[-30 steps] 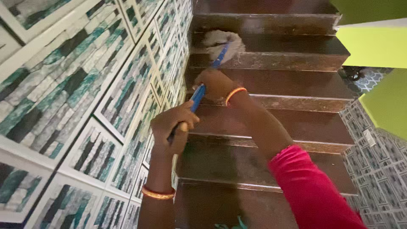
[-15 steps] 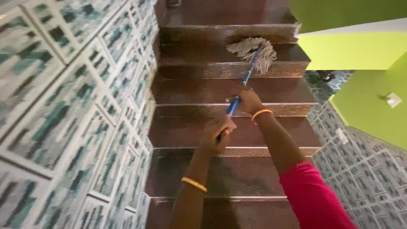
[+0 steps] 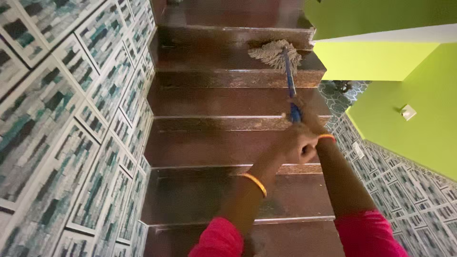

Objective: The person is using a mop to clean the steps of a staircase, moving the mop head back and forth across the surface of each step.

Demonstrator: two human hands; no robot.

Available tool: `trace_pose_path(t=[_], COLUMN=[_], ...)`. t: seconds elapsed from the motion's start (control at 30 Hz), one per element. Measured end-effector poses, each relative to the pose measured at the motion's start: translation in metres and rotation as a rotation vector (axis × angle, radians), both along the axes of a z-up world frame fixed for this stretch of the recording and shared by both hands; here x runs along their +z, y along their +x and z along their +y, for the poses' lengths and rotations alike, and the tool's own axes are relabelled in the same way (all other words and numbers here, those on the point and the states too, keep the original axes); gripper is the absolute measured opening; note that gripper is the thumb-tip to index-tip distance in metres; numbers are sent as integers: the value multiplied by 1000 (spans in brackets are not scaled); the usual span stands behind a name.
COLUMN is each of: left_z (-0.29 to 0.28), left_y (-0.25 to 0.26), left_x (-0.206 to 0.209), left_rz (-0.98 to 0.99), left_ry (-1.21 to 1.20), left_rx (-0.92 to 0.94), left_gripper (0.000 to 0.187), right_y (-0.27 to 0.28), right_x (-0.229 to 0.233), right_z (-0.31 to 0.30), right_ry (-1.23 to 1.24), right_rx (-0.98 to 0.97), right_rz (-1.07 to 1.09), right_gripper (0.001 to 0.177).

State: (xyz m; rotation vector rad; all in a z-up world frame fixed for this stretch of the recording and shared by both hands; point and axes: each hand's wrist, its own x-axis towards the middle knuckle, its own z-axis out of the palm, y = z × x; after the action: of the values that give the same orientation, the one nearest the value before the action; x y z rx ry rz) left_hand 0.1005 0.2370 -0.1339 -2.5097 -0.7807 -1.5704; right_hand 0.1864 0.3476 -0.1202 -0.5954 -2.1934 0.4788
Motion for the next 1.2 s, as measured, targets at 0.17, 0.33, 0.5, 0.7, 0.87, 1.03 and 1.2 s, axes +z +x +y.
trace_pose_path(t=[0.17, 0.33, 0.5, 0.7, 0.87, 1.03, 1.2], left_z=[-82, -154, -207, -276, -312, -326, -336], left_y=[-22, -67, -98, -121, -134, -139, -154], left_x=[28, 74, 119, 153, 160, 143, 118], left_rz=[121, 2, -102, -174, -163, -159, -149], left_ry=[-122, -42, -174, -19, 10, -77, -62], left_rx=[22, 64, 98, 169, 274, 412, 541], left_gripper=[30, 25, 21, 16, 18, 18, 18], right_y=[-25, -78, -119, -160, -215, -250, -298], right_x=[-39, -15, 49, 82, 66, 57, 23], right_z=[20, -29, -110, -165, -178, -194, -190], right_ry=[-57, -62, 20, 74, -7, -192, 162], right_rx=[56, -44, 205, 483, 494, 331, 507], right_rz=[81, 38, 115, 148, 207, -15, 37], right_gripper=[48, 39, 36, 42, 33, 20, 17])
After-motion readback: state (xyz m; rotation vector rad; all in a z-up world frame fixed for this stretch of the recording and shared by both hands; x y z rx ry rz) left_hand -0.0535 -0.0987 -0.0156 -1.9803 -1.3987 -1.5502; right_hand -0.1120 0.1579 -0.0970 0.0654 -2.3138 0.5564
